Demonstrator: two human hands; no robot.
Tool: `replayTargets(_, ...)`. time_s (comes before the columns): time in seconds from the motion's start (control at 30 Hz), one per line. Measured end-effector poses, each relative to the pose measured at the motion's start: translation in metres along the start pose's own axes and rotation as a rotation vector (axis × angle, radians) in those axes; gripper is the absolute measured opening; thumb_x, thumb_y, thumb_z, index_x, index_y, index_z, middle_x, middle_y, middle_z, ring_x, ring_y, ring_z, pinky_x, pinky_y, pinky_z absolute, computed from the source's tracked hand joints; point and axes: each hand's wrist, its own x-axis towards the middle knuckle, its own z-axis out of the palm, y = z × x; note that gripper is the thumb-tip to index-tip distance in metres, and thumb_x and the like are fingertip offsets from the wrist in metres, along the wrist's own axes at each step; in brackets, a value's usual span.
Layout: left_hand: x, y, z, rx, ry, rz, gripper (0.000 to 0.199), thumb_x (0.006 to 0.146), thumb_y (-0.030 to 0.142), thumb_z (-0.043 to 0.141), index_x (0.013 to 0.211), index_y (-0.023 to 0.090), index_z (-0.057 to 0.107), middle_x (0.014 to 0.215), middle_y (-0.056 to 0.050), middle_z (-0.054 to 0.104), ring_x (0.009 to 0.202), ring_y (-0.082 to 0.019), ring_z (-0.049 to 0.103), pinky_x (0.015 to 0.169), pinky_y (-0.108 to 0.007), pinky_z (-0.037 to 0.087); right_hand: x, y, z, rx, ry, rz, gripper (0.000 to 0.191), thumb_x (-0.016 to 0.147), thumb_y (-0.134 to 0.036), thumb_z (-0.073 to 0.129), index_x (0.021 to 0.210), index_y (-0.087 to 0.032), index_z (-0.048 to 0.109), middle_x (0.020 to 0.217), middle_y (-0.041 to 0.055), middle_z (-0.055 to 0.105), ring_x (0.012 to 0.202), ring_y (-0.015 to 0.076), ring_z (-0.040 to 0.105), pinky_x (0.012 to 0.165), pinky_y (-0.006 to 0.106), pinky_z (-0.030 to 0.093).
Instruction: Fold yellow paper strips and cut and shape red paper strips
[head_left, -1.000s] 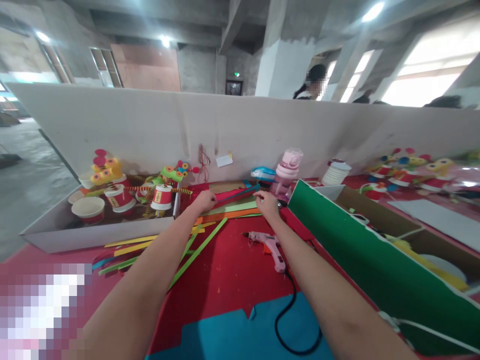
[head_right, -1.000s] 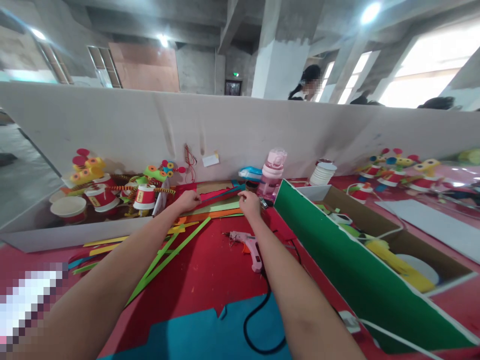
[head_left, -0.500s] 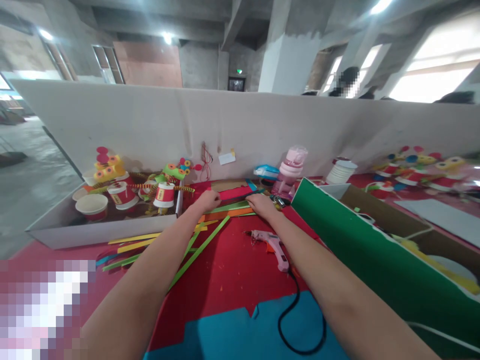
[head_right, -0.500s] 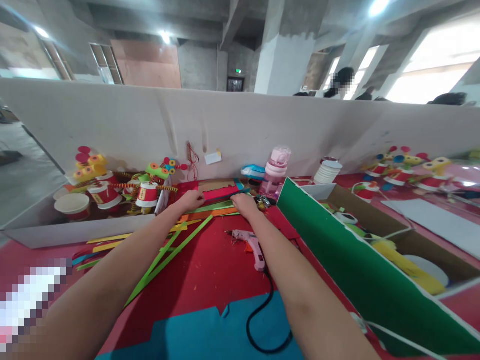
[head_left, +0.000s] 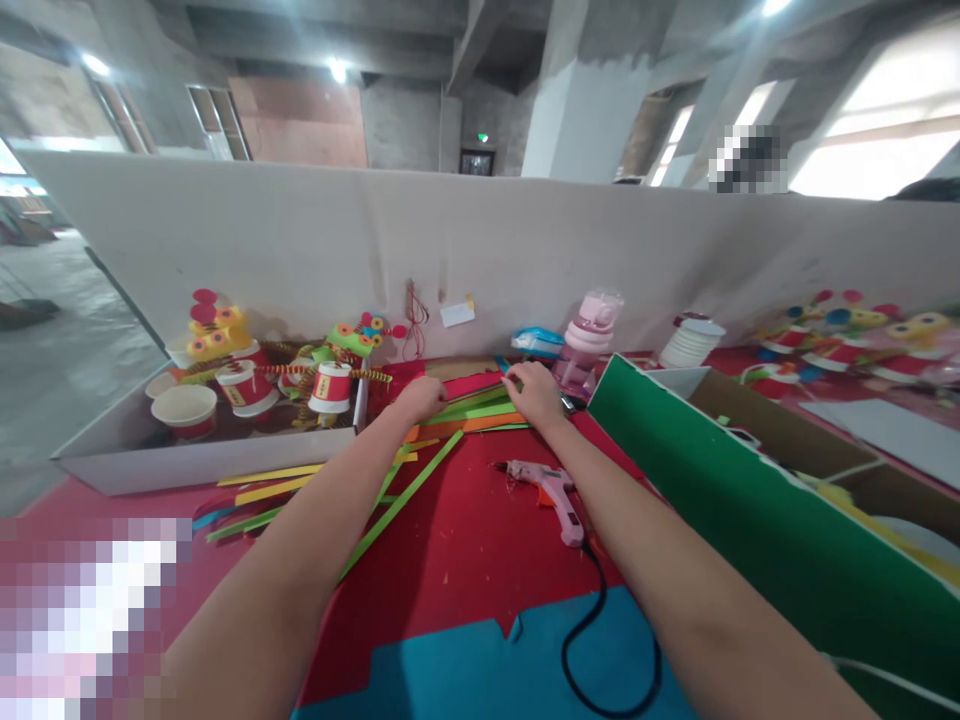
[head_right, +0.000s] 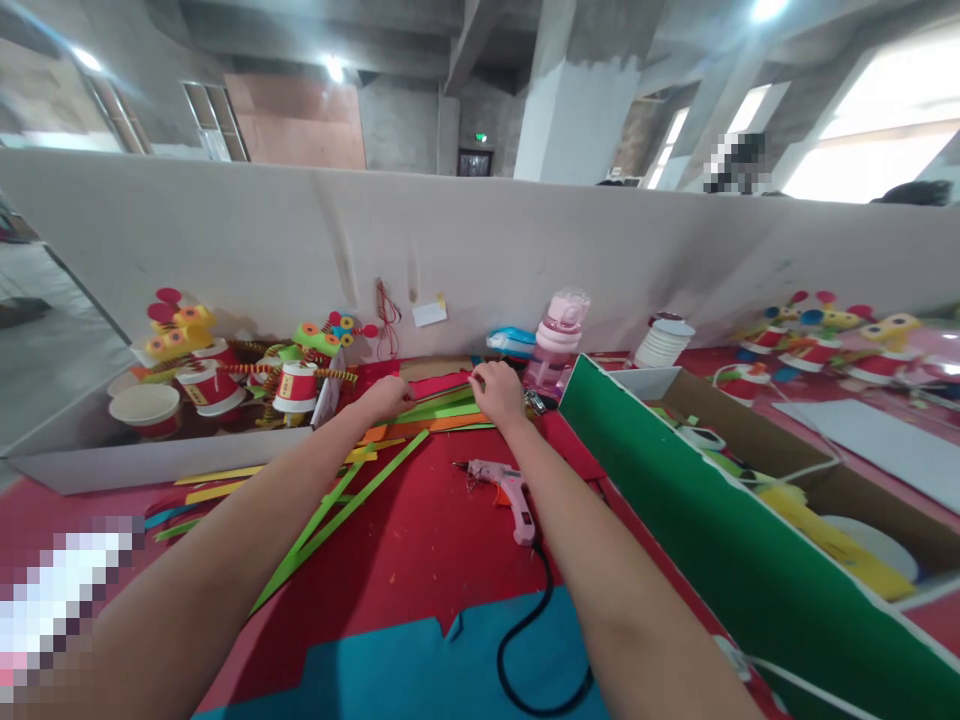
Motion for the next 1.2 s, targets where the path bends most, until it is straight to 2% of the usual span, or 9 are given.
replayTargets(0.1, 0.004, -0.007, 0.003, -0.026, 0.024, -0.025, 0.023, 0.075, 0.022, 0.055, 0.084, 0.021, 0.076, 0.082, -0.007, 0.074, 0.076, -0.018, 0.064, 0.068, -0.024, 0.044, -0.007, 0.007, 0.002, 0.092, -0.186, 0.01, 0.016, 0.088, -0.029, 0.056, 0.089, -0.019, 0.068, 0.086, 0.0051, 0.069, 0.082, 0.0188, 0.06, 0.077, 0.027, 0.043)
replayTargets(0.2, 0.006, -0.011, 0.006, -0.042, 0.037, -0.044, 0.023, 0.075, 0.024, 0.055, 0.083, 0.021, 0.076, 0.08, -0.006, 0.074, 0.074, -0.017, 0.063, 0.066, -0.023, 0.044, -0.014, 0.012, 0.006, 0.109, -0.413, -0.121, 0.017, 0.078, -0.028, 0.07, 0.091, -0.018, 0.068, 0.092, 0.0054, 0.067, 0.085, 0.0174, 0.061, 0.078, 0.025, 0.043)
replayTargets(0.53, 0.007, -0.013, 0.007, -0.042, 0.035, -0.045, 0.022, 0.074, 0.024, 0.054, 0.079, 0.02, 0.075, 0.078, -0.007, 0.073, 0.073, -0.018, 0.063, 0.066, -0.024, 0.042, -0.012, 0.013, 0.014, 0.052, -0.387, -0.196, 0.03, 0.084, -0.028, 0.065, 0.111, -0.016, 0.065, 0.11, 0.0111, 0.066, 0.103, 0.0215, 0.06, 0.091, 0.029, 0.042)
replayTargets(0.67, 0.007, -0.013, 0.005, -0.04, 0.026, -0.044, 0.022, 0.074, 0.025, 0.054, 0.078, 0.02, 0.075, 0.077, -0.006, 0.073, 0.071, -0.017, 0.062, 0.064, -0.023, 0.041, -0.011, 0.006, 0.013, 0.038, -0.413, -0.157, 0.024, 0.084, -0.027, 0.064, 0.105, -0.015, 0.068, 0.108, 0.0116, 0.067, 0.102, 0.022, 0.061, 0.091, 0.03, 0.043)
replayTargets(0.73, 0.007, -0.013, 0.005, -0.037, 0.024, -0.04, 0.023, 0.076, 0.025, 0.053, 0.079, 0.02, 0.075, 0.077, -0.005, 0.073, 0.071, -0.016, 0.061, 0.064, -0.023, 0.041, -0.011, 0.003, 0.012, 0.173, -0.42, -0.026, 0.016, 0.08, -0.025, 0.067, 0.093, -0.017, 0.071, 0.101, 0.0099, 0.069, 0.1, 0.0217, 0.062, 0.091, 0.029, 0.042)
replayTargets(0.8, 0.006, -0.013, 0.004, -0.033, 0.023, -0.033, 0.024, 0.077, 0.025, 0.052, 0.08, 0.02, 0.076, 0.079, -0.005, 0.073, 0.07, -0.016, 0.061, 0.064, -0.023, 0.041, -0.011, 0.0, 0.012, 0.439, -0.381, 0.237, 0.005, 0.073, -0.02, 0.073, 0.077, -0.018, 0.071, 0.093, 0.0068, 0.071, 0.102, 0.0218, 0.062, 0.094, 0.029, 0.041)
replayTargets(0.9, 0.006, -0.013, 0.003, -0.028, 0.017, -0.025, 0.025, 0.077, 0.024, 0.051, 0.08, 0.019, 0.076, 0.08, -0.006, 0.073, 0.07, -0.016, 0.061, 0.063, -0.024, 0.04, -0.011, -0.002, 0.016, 0.722, -0.309, 0.58, 0.014, 0.069, -0.015, 0.074, 0.061, -0.017, 0.063, 0.076, 0.0044, 0.069, 0.098, 0.0229, 0.063, 0.092, 0.03, 0.045)
replayTargets(1.07, 0.006, -0.012, 0.003, -0.013, 0.012, -0.04, 0.025, 0.077, 0.024, 0.051, 0.081, 0.019, 0.075, 0.079, -0.006, 0.073, 0.071, -0.016, 0.062, 0.063, -0.023, 0.041, -0.01, -0.009, 0.025, 0.942, -0.321, 0.864, 0.022, 0.09, -0.028, 0.056, 0.074, -0.014, 0.057, 0.061, 0.0052, 0.063, 0.066, 0.0166, 0.067, 0.068, 0.029, 0.057)
replayTargets(1.2, 0.002, -0.006, 0.005, 0.018, 0.012, -0.064, 0.023, 0.076, 0.026, 0.054, 0.087, 0.021, 0.074, 0.085, -0.007, 0.073, 0.079, -0.019, 0.064, 0.069, -0.024, 0.045, -0.007, -0.023, 0.029, 1.133, -0.403, 1.025, 0.013, 0.094, -0.018, 0.049, 0.085, -0.011, 0.055, 0.059, 0.0067, 0.064, 0.055, 0.0141, 0.066, 0.059, 0.025, 0.059)
